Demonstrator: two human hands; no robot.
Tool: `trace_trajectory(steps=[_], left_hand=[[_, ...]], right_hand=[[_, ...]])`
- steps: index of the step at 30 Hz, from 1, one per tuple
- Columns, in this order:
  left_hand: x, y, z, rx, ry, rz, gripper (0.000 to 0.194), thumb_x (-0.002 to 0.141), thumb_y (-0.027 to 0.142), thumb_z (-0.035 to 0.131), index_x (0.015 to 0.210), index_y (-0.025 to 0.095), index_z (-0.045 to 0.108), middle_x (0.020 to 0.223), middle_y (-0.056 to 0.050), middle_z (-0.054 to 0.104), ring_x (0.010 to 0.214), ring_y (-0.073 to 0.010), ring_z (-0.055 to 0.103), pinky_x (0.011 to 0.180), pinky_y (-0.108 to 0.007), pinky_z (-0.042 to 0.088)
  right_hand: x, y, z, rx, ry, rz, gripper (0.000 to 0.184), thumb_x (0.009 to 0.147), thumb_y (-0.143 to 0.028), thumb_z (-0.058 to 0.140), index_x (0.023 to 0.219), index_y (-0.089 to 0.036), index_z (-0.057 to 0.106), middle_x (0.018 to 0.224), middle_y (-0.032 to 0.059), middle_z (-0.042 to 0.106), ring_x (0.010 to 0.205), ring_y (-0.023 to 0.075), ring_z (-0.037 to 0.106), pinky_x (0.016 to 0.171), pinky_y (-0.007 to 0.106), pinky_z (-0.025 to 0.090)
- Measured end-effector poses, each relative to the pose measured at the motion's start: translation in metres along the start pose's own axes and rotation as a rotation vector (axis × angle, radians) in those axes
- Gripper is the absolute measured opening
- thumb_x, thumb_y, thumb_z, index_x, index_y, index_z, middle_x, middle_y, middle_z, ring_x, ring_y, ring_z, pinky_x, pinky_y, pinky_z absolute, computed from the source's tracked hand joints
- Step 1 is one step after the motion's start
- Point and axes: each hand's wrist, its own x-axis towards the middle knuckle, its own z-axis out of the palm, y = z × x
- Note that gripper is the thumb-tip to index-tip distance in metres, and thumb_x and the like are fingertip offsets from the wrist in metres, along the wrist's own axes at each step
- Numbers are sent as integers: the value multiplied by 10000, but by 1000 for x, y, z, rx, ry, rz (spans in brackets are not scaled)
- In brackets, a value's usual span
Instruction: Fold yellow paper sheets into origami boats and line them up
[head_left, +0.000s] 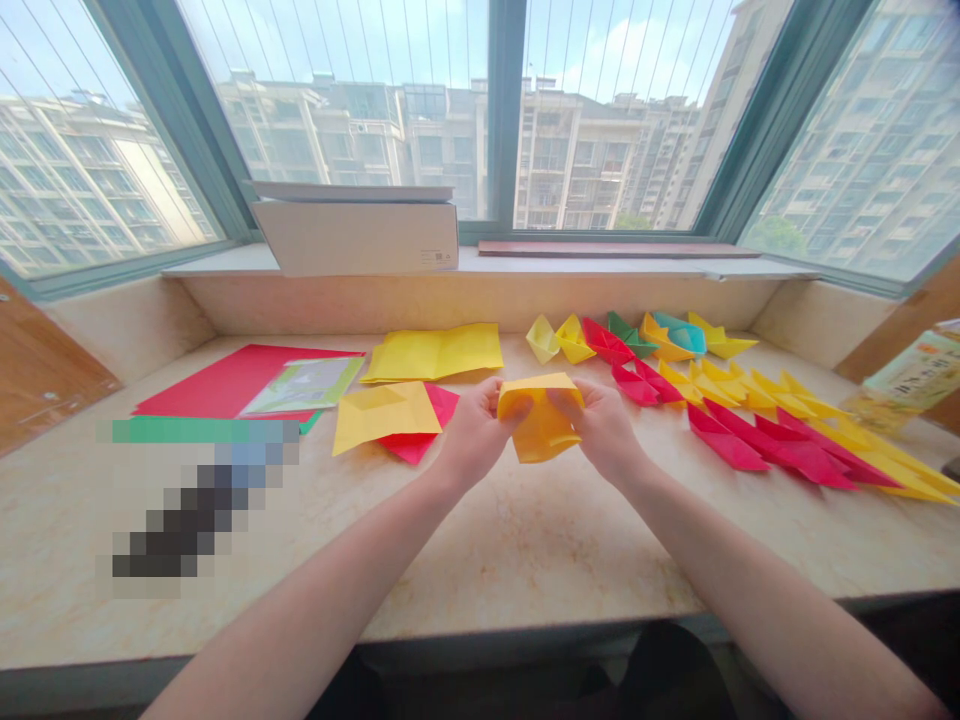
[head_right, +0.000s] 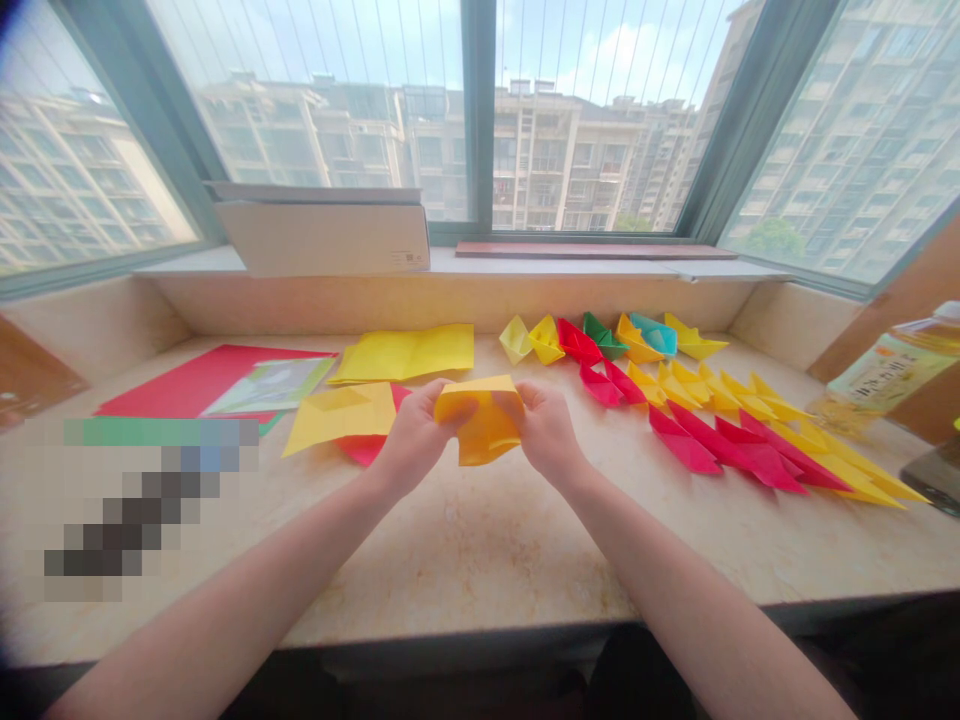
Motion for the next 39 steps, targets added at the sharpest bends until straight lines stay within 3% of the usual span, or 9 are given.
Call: trace_trajectory(steps=[5,10,15,21,28,39], left_hand=[[-2,0,0,152,-4,26,357,726,422,781,917,175,609,803,1,656,726,-147,599,651,-233,459],[-3,0,-2,219,-10,49,286,769,417,738,878,176,629,784,5,648,711,-148,588,627,-230,434],[-3,0,-2,181,-13,67,294,782,446,725,805,164,646,752,1,638,691,-149,584,611,-236,425],[-3,0,0,81,-18,44,307,808,457,699,889,161,686,825,-31,681,742,-175,619,655,-260,465],[-3,1,0,130,-13,64,262,765,298,740,978,183,640,854,-9,657,773,-154,607,678,-240,460],[-3,0,1,93,-3,33,187,786,324,715,849,169,631,783,3,629,721,-145,591,634,-231,440]], right_hand=[[-1,0,3,-97,-14,-15,632,675,-735,683,876,-138,732,691,54,692,564,190,606,482,268,443],[0,1,1,-164,-45,-43,567,739,-694,662,840,-142,747,708,53,695,604,194,610,511,265,446],[2,-2,-2,-175,-70,-42,547,756,-678,657,879,-154,755,730,51,706,625,198,619,525,268,455],[2,-4,-4,-193,-129,-93,553,730,-680,680,914,-164,760,760,39,715,682,206,634,600,280,485],[2,1,-5,-245,-113,-118,529,764,-670,654,903,-172,768,753,40,711,677,206,631,577,274,486],[3,-4,-7,-285,-143,-149,547,767,-684,638,910,-176,781,745,39,712,698,226,636,585,281,493]])
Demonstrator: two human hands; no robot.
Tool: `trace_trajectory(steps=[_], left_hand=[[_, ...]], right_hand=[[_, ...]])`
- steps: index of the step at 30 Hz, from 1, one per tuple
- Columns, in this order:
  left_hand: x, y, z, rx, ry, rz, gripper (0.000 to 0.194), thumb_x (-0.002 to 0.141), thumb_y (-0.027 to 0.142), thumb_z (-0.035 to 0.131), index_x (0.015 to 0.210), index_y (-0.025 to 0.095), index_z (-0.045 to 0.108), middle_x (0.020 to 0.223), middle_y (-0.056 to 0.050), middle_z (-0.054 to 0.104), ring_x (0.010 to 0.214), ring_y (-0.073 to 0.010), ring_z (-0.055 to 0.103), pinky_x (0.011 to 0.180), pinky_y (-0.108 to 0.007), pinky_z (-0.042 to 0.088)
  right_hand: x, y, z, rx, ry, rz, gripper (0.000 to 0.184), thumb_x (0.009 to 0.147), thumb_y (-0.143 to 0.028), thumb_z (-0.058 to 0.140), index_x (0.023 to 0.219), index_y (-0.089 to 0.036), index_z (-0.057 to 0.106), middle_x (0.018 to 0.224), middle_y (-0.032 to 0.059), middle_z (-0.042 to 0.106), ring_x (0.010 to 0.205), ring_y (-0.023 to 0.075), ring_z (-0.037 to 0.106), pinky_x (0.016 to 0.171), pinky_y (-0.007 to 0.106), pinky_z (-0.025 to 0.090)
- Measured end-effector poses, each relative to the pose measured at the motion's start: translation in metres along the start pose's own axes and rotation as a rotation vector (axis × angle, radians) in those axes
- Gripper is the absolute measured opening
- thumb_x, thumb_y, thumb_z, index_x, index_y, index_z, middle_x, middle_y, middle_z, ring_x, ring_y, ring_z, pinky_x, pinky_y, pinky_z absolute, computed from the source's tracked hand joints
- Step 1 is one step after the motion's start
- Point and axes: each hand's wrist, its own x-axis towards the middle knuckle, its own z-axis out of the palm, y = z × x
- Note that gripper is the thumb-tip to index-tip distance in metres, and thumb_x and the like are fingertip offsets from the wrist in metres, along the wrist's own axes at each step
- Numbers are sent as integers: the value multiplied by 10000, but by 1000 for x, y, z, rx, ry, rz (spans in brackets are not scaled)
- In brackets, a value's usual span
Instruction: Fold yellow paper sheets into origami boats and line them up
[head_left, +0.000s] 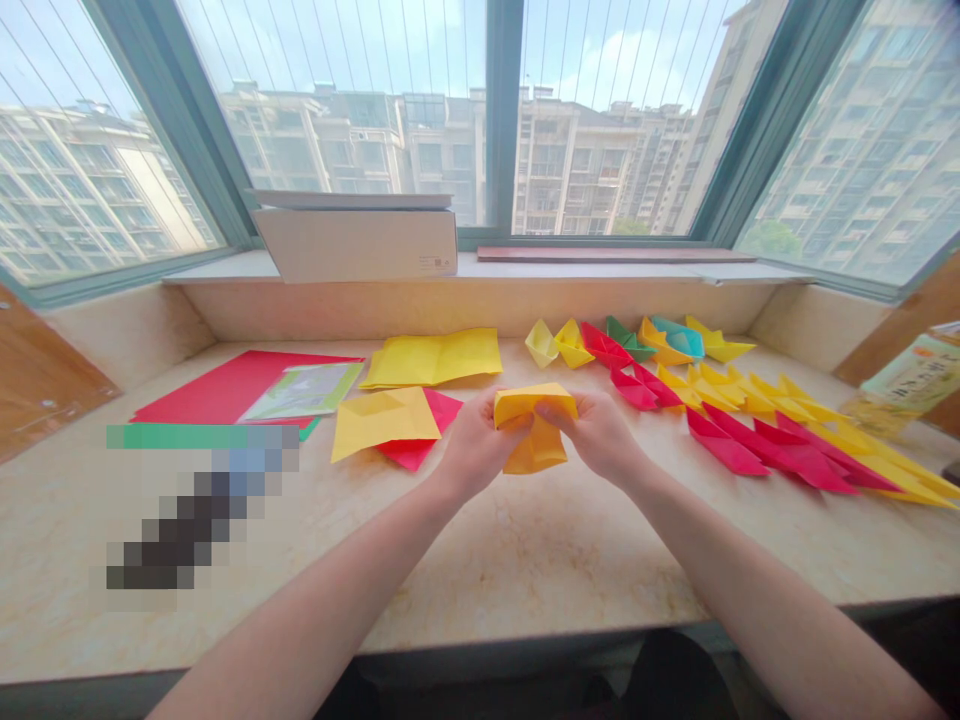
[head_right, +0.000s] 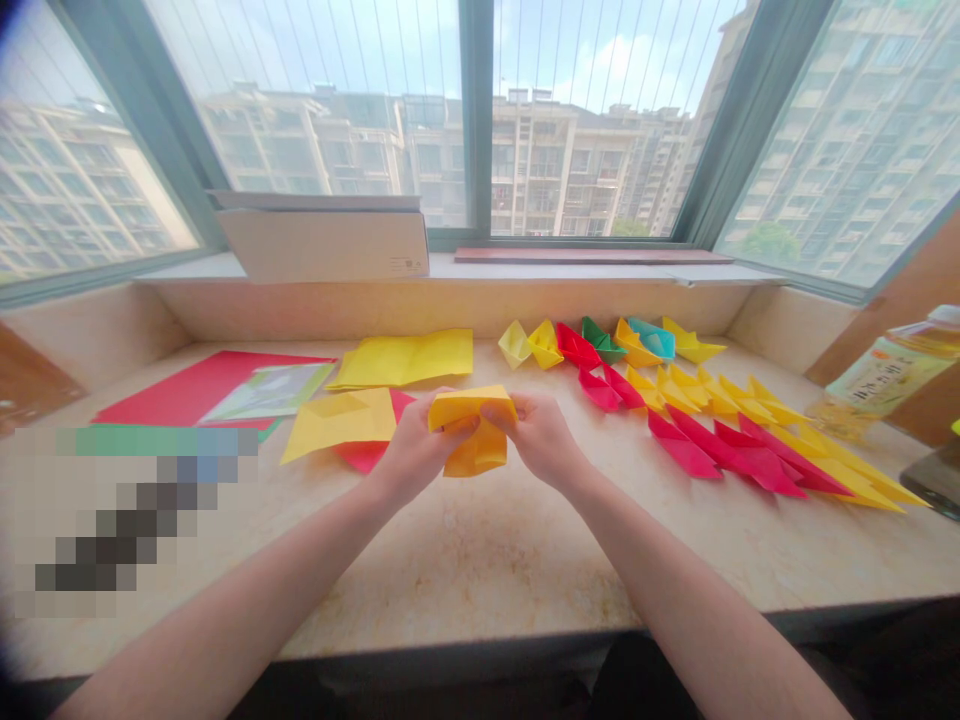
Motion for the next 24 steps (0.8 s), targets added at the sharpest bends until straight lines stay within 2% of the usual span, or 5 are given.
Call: trace_trajectory(steps=[9,15,20,24], left_hand=[[0,5,1,-30,-20,-18,289,758,405,752,871,157,656,788,-6,641,727,-152,592,642,-237,447],[0,0,-1,-39,-21,-21,303,779,392,740,952,153,670,775,0,638,695,-134,570,618,-223,430],[0,-1,0,-72,-9,-23,295,775,385,741,919,135,679,785,-19,655,691,-134,574,624,-229,435],[1,-1,-1,-136,-9,-26,244,755,344,761,842,141,658,760,0,638,687,-122,580,620,-215,437]], right_hand=[[-3,0,3,6,24,15,516,786,-653,642,905,-169,775,719,29,702,626,198,622,546,266,473],[-3,0,2,-12,30,36,552,784,-681,622,888,-162,782,693,40,706,633,214,636,517,261,455],[-2,-1,0,78,-8,63,520,783,-668,637,849,-173,784,748,49,733,670,225,666,575,285,498],[-1,-2,1,120,21,52,456,806,-611,656,915,-184,776,829,60,751,758,236,690,640,305,534]])
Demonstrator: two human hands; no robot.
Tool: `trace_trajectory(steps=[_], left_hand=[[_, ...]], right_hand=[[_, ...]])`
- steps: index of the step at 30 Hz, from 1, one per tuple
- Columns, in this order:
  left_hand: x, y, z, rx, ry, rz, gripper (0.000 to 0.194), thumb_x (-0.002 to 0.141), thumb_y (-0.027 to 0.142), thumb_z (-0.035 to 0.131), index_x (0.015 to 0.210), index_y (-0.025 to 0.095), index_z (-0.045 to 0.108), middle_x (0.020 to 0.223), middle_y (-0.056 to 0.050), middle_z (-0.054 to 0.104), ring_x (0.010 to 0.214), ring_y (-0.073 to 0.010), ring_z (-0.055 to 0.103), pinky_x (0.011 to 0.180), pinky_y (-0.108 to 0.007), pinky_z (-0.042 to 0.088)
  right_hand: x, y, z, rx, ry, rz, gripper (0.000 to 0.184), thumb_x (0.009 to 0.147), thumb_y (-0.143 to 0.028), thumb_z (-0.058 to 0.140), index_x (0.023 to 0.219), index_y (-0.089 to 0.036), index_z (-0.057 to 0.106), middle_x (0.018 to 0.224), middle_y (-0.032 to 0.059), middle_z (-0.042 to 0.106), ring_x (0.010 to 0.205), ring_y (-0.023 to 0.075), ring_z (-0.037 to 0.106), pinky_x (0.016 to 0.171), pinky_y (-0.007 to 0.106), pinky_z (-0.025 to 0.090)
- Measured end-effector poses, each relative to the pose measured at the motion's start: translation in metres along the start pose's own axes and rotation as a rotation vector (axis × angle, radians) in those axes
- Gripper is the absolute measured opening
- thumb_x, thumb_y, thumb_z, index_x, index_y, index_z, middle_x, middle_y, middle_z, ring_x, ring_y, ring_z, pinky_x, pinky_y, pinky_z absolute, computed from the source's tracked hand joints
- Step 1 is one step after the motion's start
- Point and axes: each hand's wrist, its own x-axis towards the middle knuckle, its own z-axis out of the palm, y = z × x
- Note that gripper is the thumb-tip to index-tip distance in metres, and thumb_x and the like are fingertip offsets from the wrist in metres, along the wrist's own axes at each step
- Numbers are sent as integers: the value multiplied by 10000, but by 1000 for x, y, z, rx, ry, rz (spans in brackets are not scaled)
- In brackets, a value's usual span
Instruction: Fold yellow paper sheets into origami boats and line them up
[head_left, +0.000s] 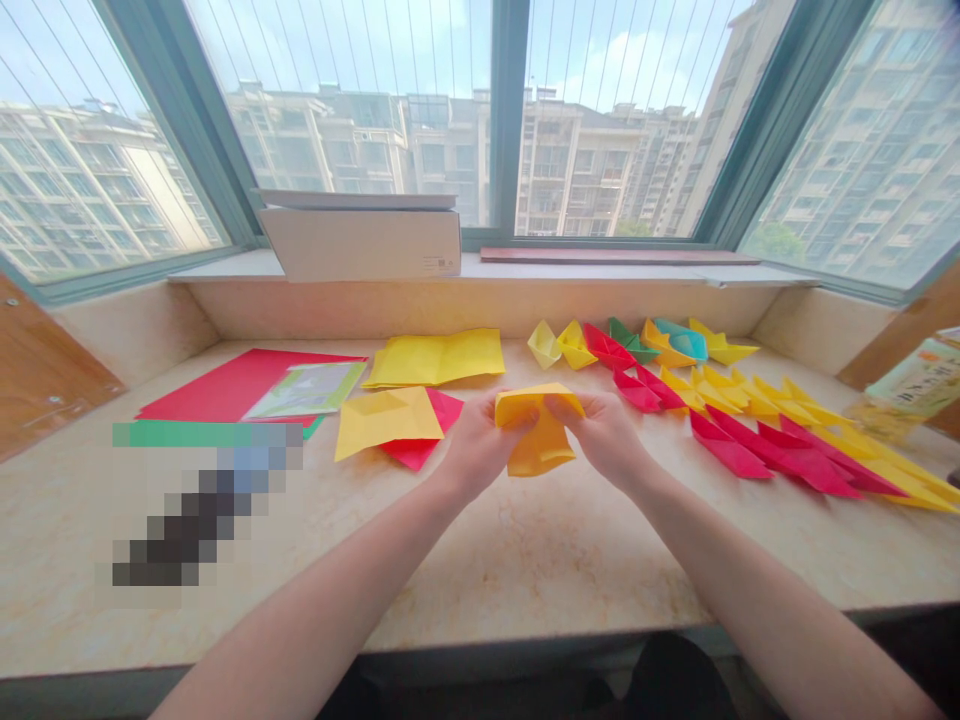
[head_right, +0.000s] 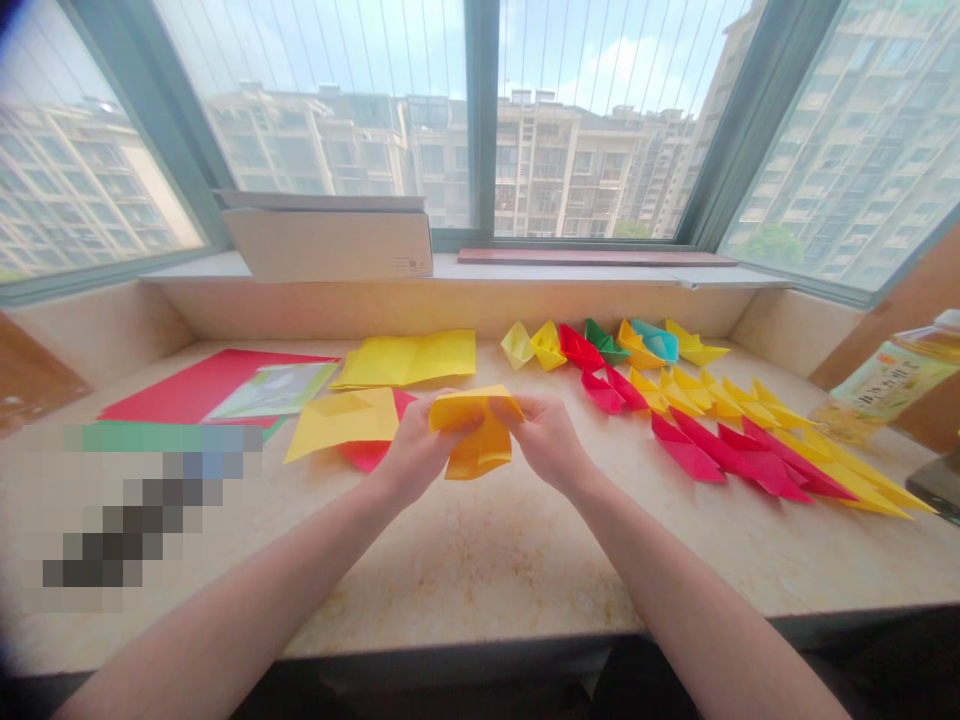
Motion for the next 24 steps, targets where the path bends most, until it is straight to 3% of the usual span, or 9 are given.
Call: trace_trajectory(steps=[5,14,18,24], left_hand=[[1,-2,-1,-161,-52,-96,258,741,301,774,916,160,647,798,2,673,714,-144,637,652,-238,493],[1,3,2,-252,-34,-121,365,846,383,660,1136,163,627,1044,-86,714,923,-221,688,830,-360,547],[4,2,2,-236,9,-121,353,826,312,687,1132,147,626,999,-81,728,876,-207,700,830,-366,559],[6,-4,1,-259,-63,-53,355,843,186,622,1196,203,585,969,-40,733,857,-168,696,838,-333,552]], right_hand=[[3,2,1,79,115,-52,389,783,-447,747,1101,-224,713,995,62,751,887,217,693,740,312,563],[5,10,0,135,157,-104,263,780,-266,667,1035,-230,716,1008,61,744,901,220,694,729,322,570],[5,9,-1,162,176,-61,270,757,-207,612,1007,-229,713,961,42,738,835,198,686,650,278,541],[5,7,-1,253,217,6,239,742,-196,575,940,-232,704,830,-1,699,650,146,619,555,239,463]])
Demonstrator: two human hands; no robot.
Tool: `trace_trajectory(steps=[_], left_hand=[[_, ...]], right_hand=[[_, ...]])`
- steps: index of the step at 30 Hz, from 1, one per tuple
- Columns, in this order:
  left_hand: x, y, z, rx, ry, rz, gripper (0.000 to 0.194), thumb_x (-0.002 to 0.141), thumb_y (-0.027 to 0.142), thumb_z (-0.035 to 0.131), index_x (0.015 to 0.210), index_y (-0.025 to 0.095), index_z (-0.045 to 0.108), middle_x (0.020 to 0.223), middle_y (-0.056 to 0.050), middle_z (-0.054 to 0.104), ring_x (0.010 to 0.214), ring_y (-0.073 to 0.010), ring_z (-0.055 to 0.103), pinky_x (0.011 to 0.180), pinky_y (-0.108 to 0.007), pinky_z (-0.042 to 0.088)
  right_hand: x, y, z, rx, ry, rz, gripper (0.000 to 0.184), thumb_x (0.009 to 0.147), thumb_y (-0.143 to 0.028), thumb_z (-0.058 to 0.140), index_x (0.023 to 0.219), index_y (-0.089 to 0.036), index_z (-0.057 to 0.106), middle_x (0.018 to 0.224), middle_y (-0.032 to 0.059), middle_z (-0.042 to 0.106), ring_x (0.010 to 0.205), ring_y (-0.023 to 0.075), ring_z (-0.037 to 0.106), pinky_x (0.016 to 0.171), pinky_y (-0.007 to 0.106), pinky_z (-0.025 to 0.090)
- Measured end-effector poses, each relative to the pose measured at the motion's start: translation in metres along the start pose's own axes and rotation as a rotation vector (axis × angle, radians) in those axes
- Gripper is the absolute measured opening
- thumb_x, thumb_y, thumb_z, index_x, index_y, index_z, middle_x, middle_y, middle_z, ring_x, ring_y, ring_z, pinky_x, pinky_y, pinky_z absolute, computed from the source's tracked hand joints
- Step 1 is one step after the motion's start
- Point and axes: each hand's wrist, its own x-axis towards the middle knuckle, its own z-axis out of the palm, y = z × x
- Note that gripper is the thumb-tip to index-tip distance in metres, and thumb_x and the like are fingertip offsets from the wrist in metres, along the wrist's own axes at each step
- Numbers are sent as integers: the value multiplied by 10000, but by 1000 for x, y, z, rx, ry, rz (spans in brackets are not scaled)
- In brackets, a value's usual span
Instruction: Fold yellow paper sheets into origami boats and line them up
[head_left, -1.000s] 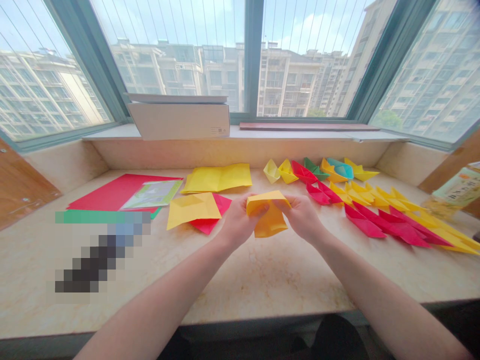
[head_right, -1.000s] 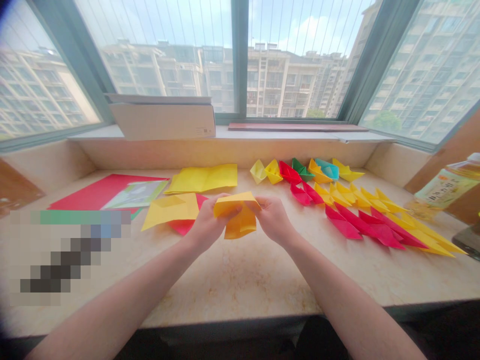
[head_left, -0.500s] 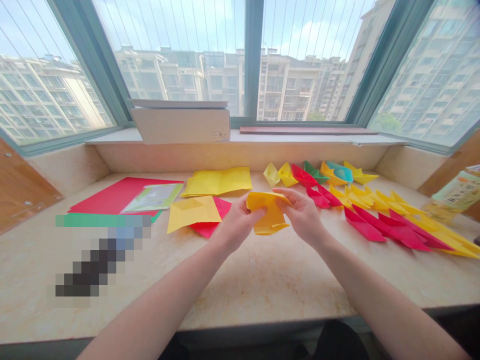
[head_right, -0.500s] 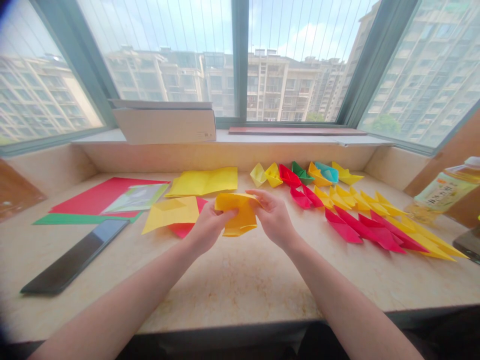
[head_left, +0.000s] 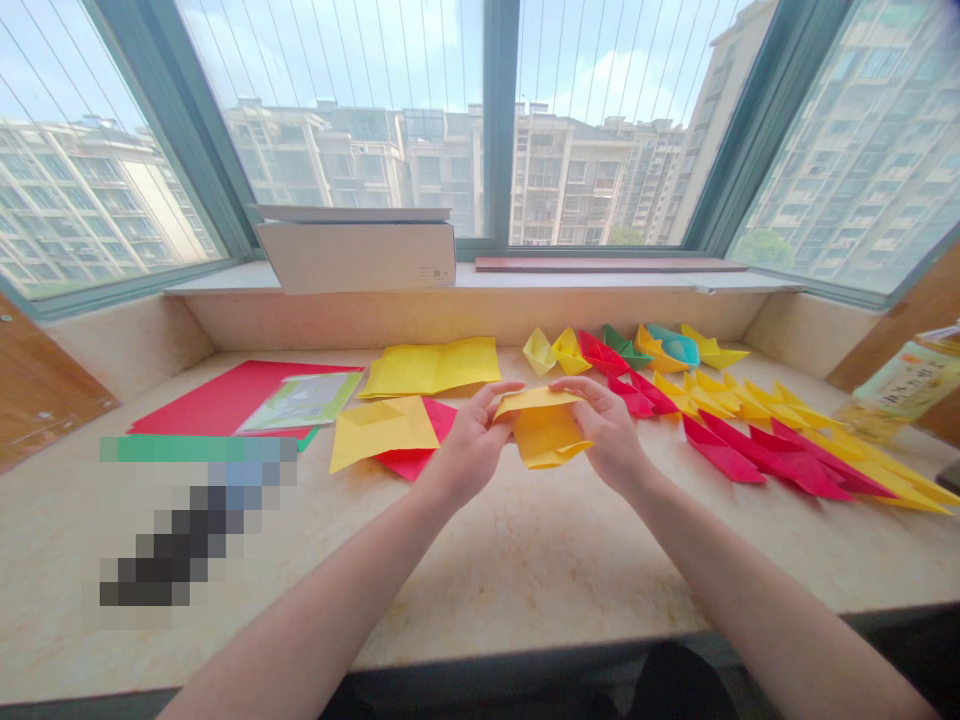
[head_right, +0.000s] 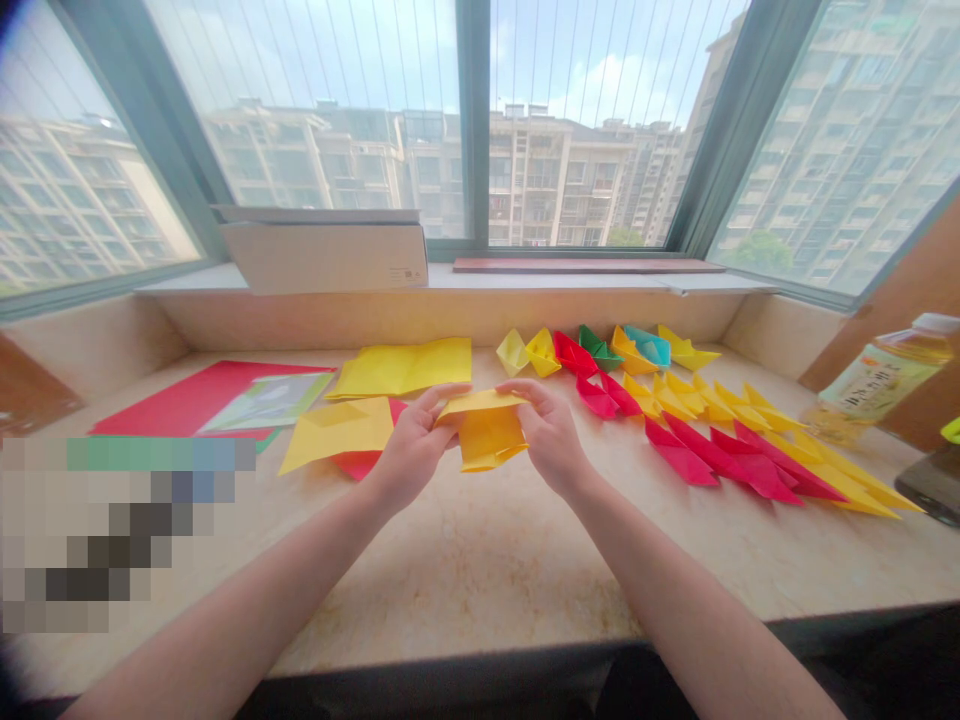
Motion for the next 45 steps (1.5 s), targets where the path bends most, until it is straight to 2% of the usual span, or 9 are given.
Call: trace_trajectory(steps=[8,11,15,20,25,30,36,41,45], left_hand=[[-3,2,-1,110,-3,71,152,805,146,590,880,166,721,928,-40,722,908,-183,671,827,-311,548],[-4,4,-5,139,-49,83,184,823,191,602,939,162,742,999,-64,721,950,-200,660,858,-333,540],[-4,8,-7,-59,-142,53,316,877,367,577,1102,174,685,1094,-95,703,953,-237,675,824,-397,562],[-1,13,-5,-97,-27,-132,468,897,531,511,1165,164,623,1020,-109,724,870,-246,701,723,-390,581],[0,14,-7,23,-129,-222,427,857,494,622,1027,109,695,969,-133,735,865,-244,707,758,-372,574],[-1,13,-7,28,-174,-198,386,856,421,668,1082,109,698,1010,-137,737,899,-233,708,812,-361,558],[0,13,-9,60,-241,-199,322,862,351,683,1080,114,695,1030,-131,733,944,-225,704,895,-377,543],[-2,19,-9,84,-261,-249,318,817,334,732,1052,125,686,1016,-114,729,896,-216,712,859,-368,564],[-5,19,-10,155,-290,-305,352,833,446,684,963,119,710,910,-107,730,822,-204,706,738,-303,569]], right_hand=[[0,2,-2,93,5,46,199,734,-219,588,892,-219,710,762,-2,657,614,138,569,532,231,420],[0,1,-3,97,3,62,185,722,-213,590,867,-216,704,725,-12,651,578,131,557,514,228,411],[1,-4,-5,11,-17,24,161,722,-210,576,820,-212,704,748,-8,674,616,144,603,539,242,451],[-1,-9,-4,-197,-69,-54,206,731,-191,576,862,-211,733,873,25,729,743,171,665,628,270,518],[1,-5,-3,-170,-136,-33,276,735,-216,642,998,-207,724,960,48,741,821,201,692,674,298,553],[3,-3,-4,-108,-134,-43,337,704,-157,634,1029,-210,707,937,44,747,795,184,693,639,268,547],[6,-6,-5,22,-130,46,534,633,-122,650,1154,-238,632,968,39,751,741,186,708,609,271,552],[7,-7,-8,-72,-97,101,360,596,-119,657,944,-188,717,959,64,765,808,217,717,654,293,562],[4,-6,-6,-148,-157,118,305,592,-138,685,887,-183,750,884,53,775,778,216,717,640,295,555]])
